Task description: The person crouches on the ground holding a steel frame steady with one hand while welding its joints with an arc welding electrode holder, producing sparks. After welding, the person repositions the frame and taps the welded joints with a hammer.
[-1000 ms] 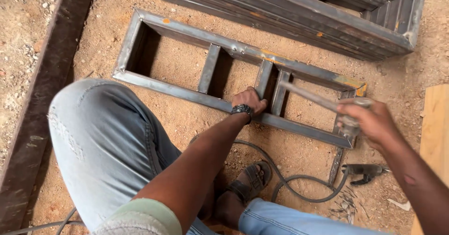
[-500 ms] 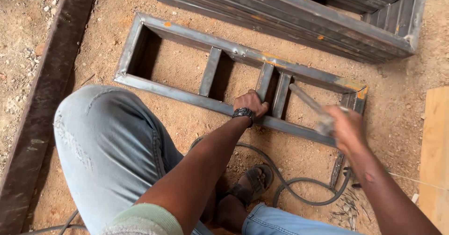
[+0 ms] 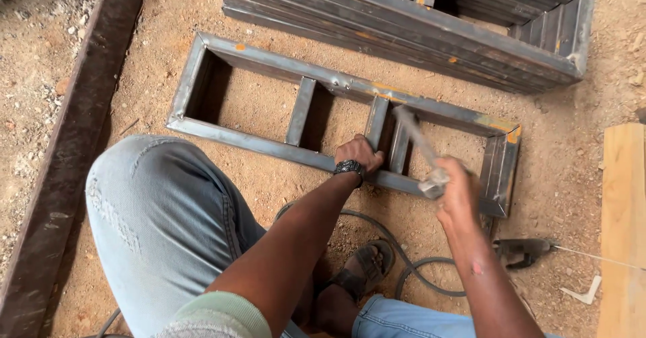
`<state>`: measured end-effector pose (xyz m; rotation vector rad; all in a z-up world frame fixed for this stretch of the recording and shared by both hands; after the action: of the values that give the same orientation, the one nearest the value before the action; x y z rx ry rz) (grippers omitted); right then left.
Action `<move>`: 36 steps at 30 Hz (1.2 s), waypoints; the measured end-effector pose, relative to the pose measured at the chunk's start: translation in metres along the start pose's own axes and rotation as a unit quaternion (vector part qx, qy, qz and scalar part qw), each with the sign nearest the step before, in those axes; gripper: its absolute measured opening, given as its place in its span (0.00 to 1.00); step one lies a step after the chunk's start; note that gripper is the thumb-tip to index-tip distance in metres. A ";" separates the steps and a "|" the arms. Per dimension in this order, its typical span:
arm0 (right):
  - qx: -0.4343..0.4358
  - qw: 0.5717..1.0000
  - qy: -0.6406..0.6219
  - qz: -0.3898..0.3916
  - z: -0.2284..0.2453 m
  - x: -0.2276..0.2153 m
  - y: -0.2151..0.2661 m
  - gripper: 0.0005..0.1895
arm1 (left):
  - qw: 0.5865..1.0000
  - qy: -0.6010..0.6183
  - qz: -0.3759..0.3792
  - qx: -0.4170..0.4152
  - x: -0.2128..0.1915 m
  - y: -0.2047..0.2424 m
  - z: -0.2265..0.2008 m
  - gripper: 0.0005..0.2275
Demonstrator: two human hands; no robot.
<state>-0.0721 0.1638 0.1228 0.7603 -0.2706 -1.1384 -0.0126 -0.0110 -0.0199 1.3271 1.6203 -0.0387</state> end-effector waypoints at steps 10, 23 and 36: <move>0.022 0.996 -0.086 -0.015 -0.008 0.006 0.018 0.13 | 0.999 -0.002 -0.040 0.007 0.007 -0.003 0.003 0.29; 0.076 0.984 -0.161 0.004 -0.028 0.019 0.013 0.09 | 0.999 0.005 -0.039 -0.004 0.005 -0.003 0.003 0.29; 0.056 0.966 -0.252 -0.003 -0.005 -0.007 0.009 0.07 | 0.999 -0.003 -0.038 -0.001 0.020 -0.013 0.009 0.27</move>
<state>-0.0656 0.1736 0.1268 0.5576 -0.7659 -1.3201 -0.0145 -0.0071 -0.0446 1.2620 1.6649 -0.0862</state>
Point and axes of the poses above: each hand's wrist, its own y-axis away from the middle knuckle, its own x-axis out of the palm, z = x × y, the point moved 2 cm from there along -y, towards the middle knuckle, and after that the axes turned 10 degrees about x, right-handed, at the moved point
